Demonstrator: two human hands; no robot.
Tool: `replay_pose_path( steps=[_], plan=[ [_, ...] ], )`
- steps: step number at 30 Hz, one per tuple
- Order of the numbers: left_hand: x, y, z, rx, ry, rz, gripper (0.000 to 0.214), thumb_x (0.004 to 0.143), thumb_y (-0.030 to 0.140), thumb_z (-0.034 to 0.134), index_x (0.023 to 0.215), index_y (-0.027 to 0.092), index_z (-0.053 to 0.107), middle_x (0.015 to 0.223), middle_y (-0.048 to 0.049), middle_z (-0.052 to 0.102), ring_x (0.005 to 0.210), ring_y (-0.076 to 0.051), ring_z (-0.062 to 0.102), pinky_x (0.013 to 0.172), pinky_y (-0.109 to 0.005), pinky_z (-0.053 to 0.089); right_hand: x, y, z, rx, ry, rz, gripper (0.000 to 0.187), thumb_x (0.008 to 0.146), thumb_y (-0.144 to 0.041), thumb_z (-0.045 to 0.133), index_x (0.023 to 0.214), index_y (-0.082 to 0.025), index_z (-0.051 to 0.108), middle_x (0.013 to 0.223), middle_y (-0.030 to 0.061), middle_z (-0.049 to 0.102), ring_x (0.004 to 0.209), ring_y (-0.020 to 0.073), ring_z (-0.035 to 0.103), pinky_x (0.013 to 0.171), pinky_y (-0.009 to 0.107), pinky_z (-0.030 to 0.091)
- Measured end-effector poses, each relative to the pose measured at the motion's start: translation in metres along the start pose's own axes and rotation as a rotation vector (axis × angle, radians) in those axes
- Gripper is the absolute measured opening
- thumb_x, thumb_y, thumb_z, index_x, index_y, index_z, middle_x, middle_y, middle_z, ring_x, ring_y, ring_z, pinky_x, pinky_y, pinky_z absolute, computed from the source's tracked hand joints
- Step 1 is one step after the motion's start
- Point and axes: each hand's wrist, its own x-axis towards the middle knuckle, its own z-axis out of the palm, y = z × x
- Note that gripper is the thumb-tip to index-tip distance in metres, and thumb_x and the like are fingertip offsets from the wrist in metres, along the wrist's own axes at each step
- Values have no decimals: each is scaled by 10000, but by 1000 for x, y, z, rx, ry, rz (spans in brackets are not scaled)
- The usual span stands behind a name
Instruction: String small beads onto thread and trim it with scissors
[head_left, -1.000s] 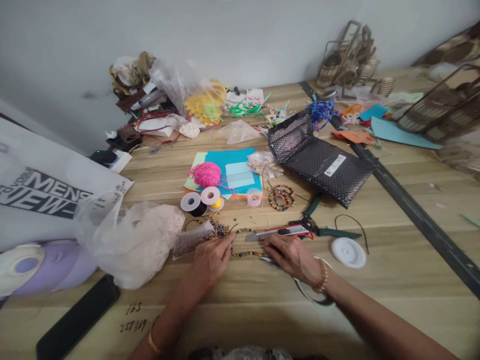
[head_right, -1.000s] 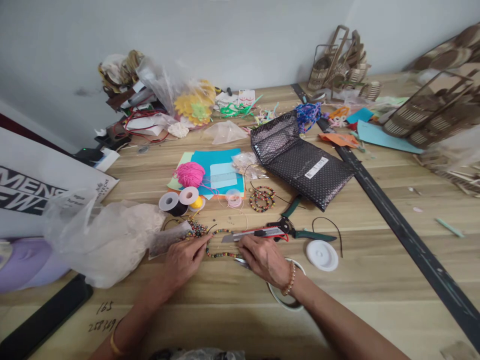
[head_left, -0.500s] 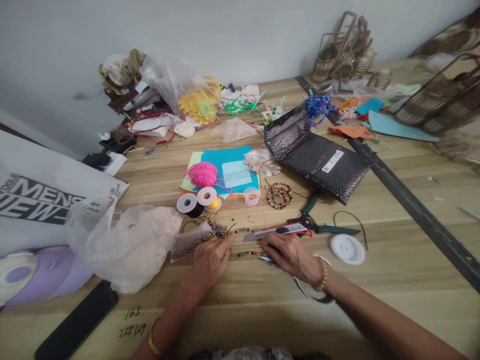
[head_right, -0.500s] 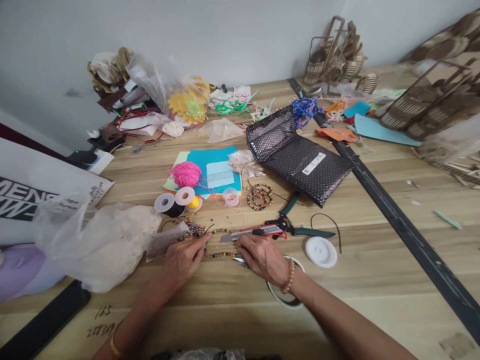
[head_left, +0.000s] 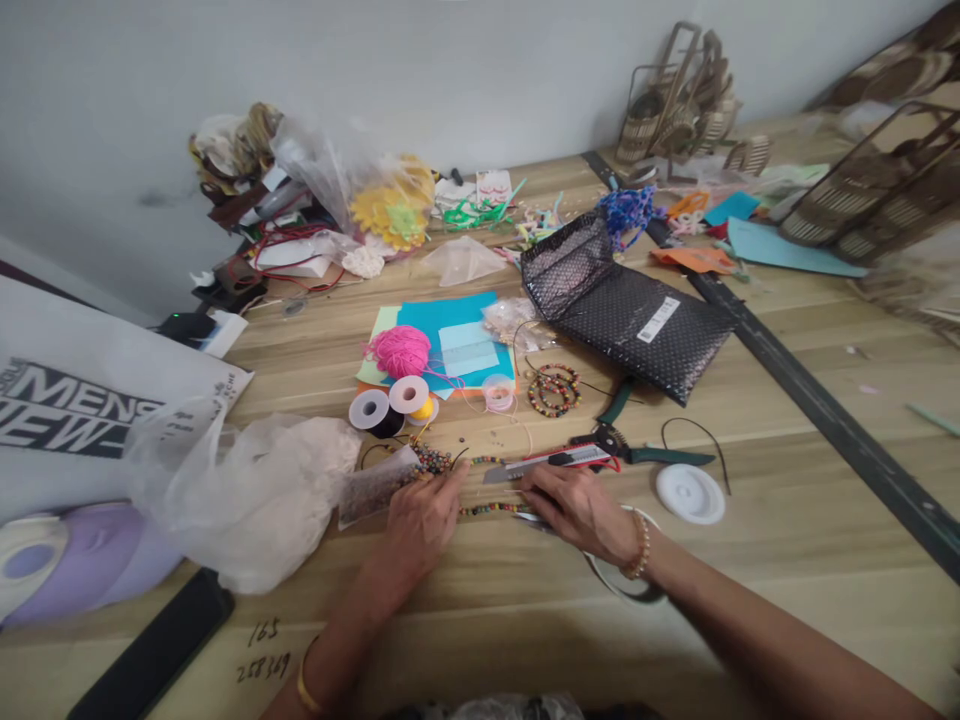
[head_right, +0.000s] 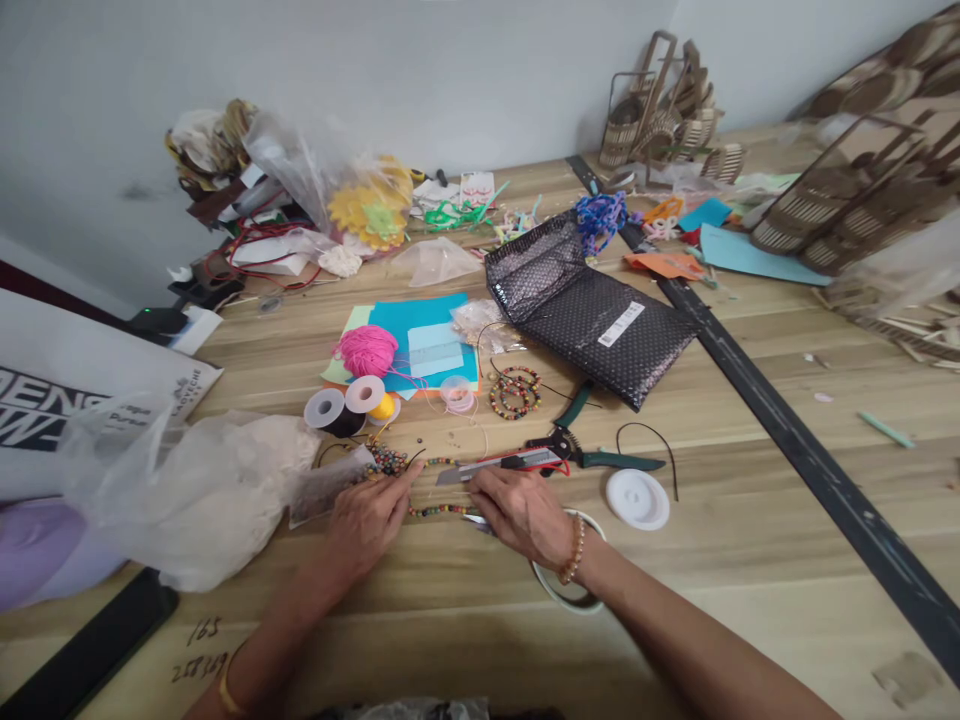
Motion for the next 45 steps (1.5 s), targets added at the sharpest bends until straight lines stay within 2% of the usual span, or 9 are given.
replay_pose_path(
  steps=[16,21,27,34,40,45],
  plan=[
    [0,4,-4,67,-120,-23,472,859,108,448,1318,204,501,827,-63,711,750,-205,644,688,-305,473,-1,3,2,-10,0,-9,155,943,-199,415,864,-183,548,786,40,642,685,143,587,634,229,406],
    [-2,7,-6,114,-138,-10,506,857,84,433,1349,198,456,889,-68,696,830,-212,631,736,-318,475,0,2,1,6,3,-16,163,948,-202,411,861,-180,547,788,42,640,680,138,583,642,227,406],
    [-3,11,-8,212,-101,27,518,836,71,453,1340,190,458,973,-88,657,893,-231,603,721,-321,486,0,1,1,-6,16,-24,160,946,-202,412,857,-184,544,784,39,639,668,139,579,626,228,390],
    [2,9,-4,235,21,129,407,837,89,480,1229,172,553,905,-74,634,870,-232,590,695,-315,492,0,1,0,-15,21,-28,142,939,-202,432,862,-184,550,775,37,633,682,142,583,626,225,382],
    [14,9,-5,48,166,82,236,905,188,457,1057,199,637,852,-57,614,848,-199,578,715,-294,476,0,1,0,-15,20,-39,154,943,-202,419,863,-182,550,774,40,629,670,141,581,628,226,390],
    [29,8,-2,-84,139,43,158,879,189,515,967,195,646,896,-55,586,878,-201,526,773,-327,464,0,0,-1,-13,29,-44,157,943,-201,417,865,-186,552,766,38,629,671,142,582,619,227,385]
  ],
)
